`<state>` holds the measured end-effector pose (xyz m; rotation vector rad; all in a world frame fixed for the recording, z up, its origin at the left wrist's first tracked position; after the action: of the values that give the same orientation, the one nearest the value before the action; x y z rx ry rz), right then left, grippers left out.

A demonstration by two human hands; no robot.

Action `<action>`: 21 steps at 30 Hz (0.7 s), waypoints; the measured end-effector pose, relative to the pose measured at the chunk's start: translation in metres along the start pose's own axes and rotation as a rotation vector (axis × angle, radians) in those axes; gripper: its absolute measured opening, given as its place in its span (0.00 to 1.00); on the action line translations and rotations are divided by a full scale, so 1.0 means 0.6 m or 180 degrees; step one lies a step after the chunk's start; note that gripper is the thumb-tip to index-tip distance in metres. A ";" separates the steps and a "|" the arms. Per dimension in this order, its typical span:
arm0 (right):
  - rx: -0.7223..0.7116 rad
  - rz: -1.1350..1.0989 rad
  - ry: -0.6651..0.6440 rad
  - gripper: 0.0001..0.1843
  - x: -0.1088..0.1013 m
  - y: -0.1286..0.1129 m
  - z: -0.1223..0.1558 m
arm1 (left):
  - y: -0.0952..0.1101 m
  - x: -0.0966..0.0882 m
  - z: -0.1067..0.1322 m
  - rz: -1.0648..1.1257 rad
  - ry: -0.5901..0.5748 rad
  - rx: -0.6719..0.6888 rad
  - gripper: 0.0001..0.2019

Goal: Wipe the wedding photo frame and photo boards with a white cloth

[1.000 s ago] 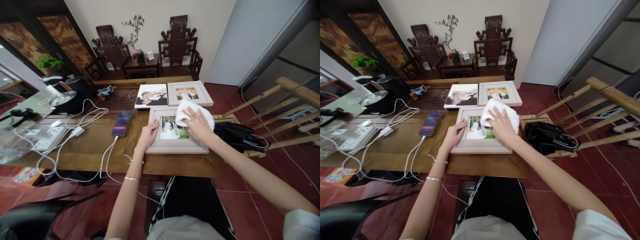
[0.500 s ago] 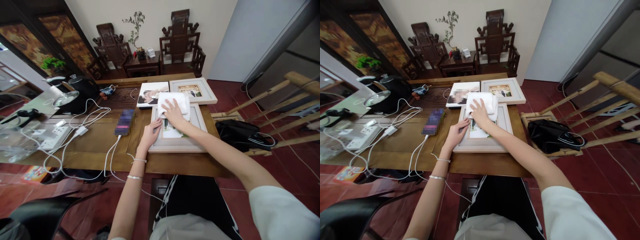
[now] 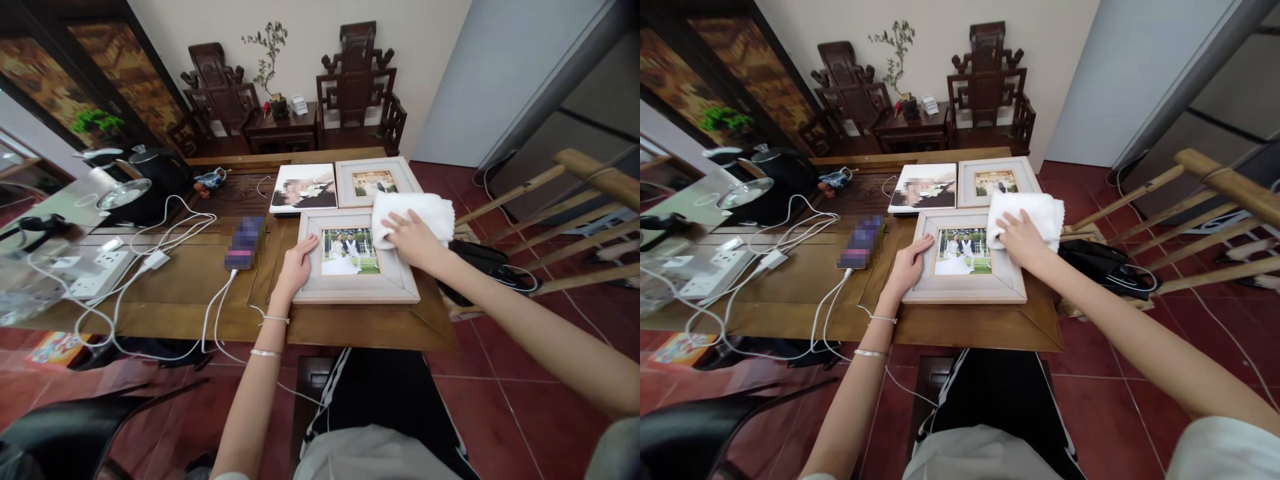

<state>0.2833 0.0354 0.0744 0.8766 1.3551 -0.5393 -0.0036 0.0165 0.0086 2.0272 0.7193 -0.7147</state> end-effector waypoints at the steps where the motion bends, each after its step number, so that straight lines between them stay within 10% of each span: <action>1: -0.0078 -0.0028 0.0007 0.20 -0.005 -0.013 0.019 | 0.000 0.000 0.000 -0.0005 0.0014 0.0005 0.26; 10: -0.0317 -0.1628 -0.0152 0.35 -0.058 -0.026 0.163 | 0.005 -0.002 0.000 -0.0183 0.0011 -0.0036 0.21; 21: -0.0268 -0.0905 0.0930 0.29 -0.043 0.015 -0.015 | -0.007 0.001 0.002 -0.0213 -0.0095 -0.0070 0.20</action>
<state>0.2804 0.0438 0.1016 0.7162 1.7728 -0.5822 -0.0064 0.0177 0.0053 1.9764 0.7774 -0.7709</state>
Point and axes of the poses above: each hand's wrist, its own z-axis away from the middle knuckle, its own x-axis out of the palm, y = z × x, the point moved 2 cm from there along -z, towards the middle knuckle, and after that the axes turned 9 degrees about -z, right-handed, at the moved point
